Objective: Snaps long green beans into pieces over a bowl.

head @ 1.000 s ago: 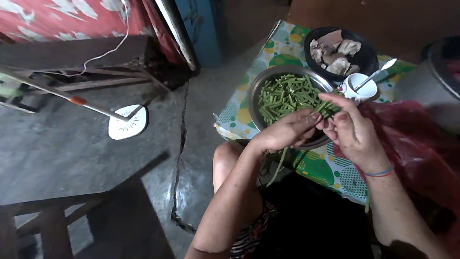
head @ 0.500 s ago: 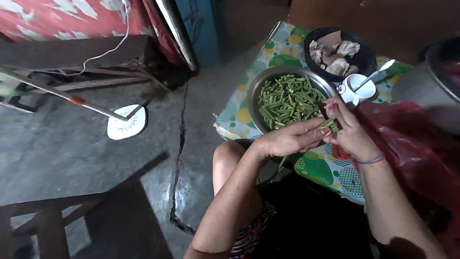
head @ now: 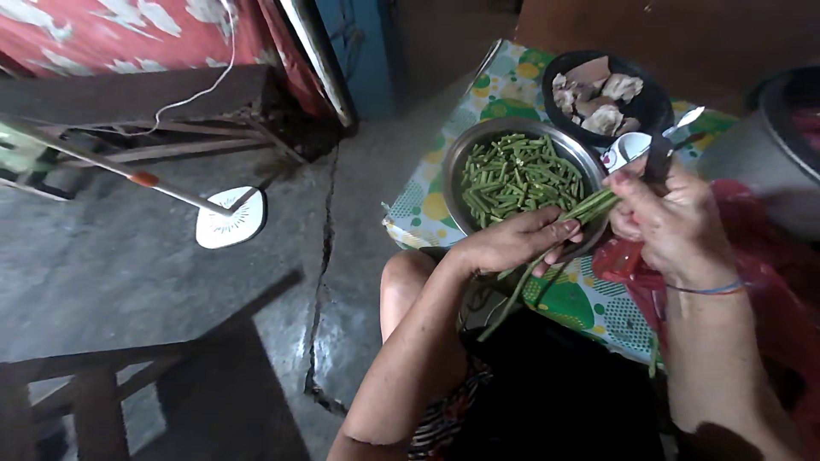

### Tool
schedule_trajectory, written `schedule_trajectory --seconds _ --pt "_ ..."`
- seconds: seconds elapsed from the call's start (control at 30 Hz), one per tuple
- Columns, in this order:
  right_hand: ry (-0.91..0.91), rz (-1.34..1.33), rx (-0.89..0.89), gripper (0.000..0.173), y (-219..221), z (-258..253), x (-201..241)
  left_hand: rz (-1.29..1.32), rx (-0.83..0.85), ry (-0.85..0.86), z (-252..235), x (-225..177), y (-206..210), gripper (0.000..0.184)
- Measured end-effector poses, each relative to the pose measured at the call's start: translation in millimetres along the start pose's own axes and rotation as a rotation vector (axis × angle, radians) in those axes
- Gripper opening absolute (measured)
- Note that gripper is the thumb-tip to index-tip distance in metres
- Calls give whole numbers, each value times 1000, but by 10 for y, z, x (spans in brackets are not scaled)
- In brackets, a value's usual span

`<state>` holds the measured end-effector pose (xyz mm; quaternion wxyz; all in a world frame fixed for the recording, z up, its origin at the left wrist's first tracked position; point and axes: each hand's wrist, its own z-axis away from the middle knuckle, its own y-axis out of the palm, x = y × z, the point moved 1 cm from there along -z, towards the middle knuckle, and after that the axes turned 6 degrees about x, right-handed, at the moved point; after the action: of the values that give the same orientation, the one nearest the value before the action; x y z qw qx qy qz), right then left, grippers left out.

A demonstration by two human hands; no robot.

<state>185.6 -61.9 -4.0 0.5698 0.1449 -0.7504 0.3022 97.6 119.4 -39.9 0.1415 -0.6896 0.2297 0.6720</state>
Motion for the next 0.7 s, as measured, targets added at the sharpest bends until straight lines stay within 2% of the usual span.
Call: schedule_trajectory --seconds 0.1,0.13,0.27,0.33,0.47,0.57,0.7 --pt "-27 46 -4 4 -51 -17 -7 24 -26 20 -23 15 8 24" --pt "-40 96 -11 10 -63 -12 -28 31 -50 16 -28 23 3 24" --pt "-146 236 3 58 -63 79 -67 111 -119 -1 -5 53 -42 25" --pt "-230 299 102 67 19 164 -40 143 -105 -1 5 44 -48 26" --pt "-286 507 129 56 140 235 -119 168 -19 35 -5 10 -1 23" --pt "-290 506 104 54 169 218 -168 76 -61 77 4 22 15 13" --pt "-262 470 52 50 210 197 -212 -92 -110 100 -18 33 20 20"
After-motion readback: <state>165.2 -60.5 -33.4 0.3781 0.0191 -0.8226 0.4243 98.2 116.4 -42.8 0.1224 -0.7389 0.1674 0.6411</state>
